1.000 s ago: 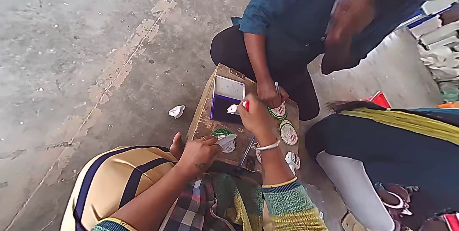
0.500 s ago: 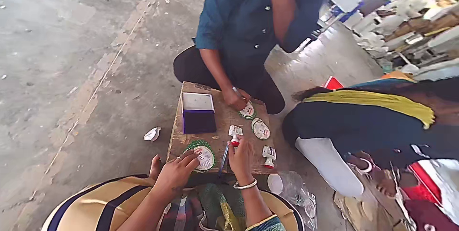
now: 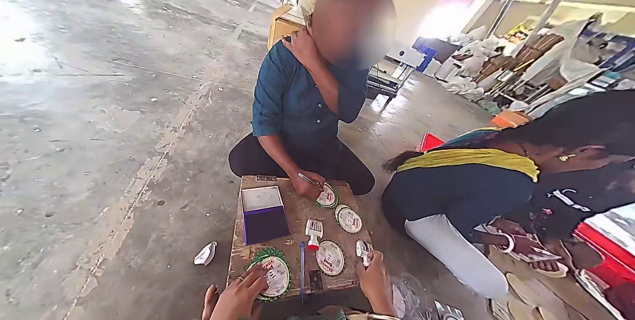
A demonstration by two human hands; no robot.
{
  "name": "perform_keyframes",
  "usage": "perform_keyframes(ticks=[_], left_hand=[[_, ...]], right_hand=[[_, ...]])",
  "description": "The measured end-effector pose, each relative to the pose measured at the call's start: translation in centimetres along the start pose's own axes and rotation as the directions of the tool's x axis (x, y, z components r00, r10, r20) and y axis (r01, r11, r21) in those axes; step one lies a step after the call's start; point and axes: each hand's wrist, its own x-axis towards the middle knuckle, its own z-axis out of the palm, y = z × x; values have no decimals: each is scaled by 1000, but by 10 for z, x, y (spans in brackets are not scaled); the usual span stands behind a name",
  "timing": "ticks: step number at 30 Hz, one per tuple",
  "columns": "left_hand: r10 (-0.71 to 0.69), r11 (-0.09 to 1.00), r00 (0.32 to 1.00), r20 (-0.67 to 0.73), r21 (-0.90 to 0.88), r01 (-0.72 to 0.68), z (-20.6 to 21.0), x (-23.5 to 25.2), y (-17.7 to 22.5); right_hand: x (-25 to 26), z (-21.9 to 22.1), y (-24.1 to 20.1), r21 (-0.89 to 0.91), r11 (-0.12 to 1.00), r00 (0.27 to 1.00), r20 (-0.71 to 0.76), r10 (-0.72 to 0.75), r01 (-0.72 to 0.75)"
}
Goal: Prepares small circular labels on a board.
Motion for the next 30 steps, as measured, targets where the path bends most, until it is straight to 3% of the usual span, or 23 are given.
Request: perform_keyframes(ticks=[3, 7, 15, 19, 30], left_hand=[[56, 998, 997, 51, -22, -55, 1, 0, -11], [47, 996, 999, -15, -72, -48, 0, 5, -10], [-66, 989, 995, 82, -123, 75, -14, 12, -1], [-103, 990, 989, 108, -89, 113, -11, 8, -1], [-32, 996, 995, 97, -74, 40, -9, 8, -6]], right_hand=[[-2, -9, -3, 64, 998, 1000, -20, -17, 18], [-11, -20, -10, 161, 984, 995, -79, -68, 80], [-25, -13, -24, 284, 849, 895, -176, -410, 445], [-33, -7, -24, 331, 802, 867, -185, -463, 498], [-34, 10, -21, 341, 709, 786, -282, -550, 618]])
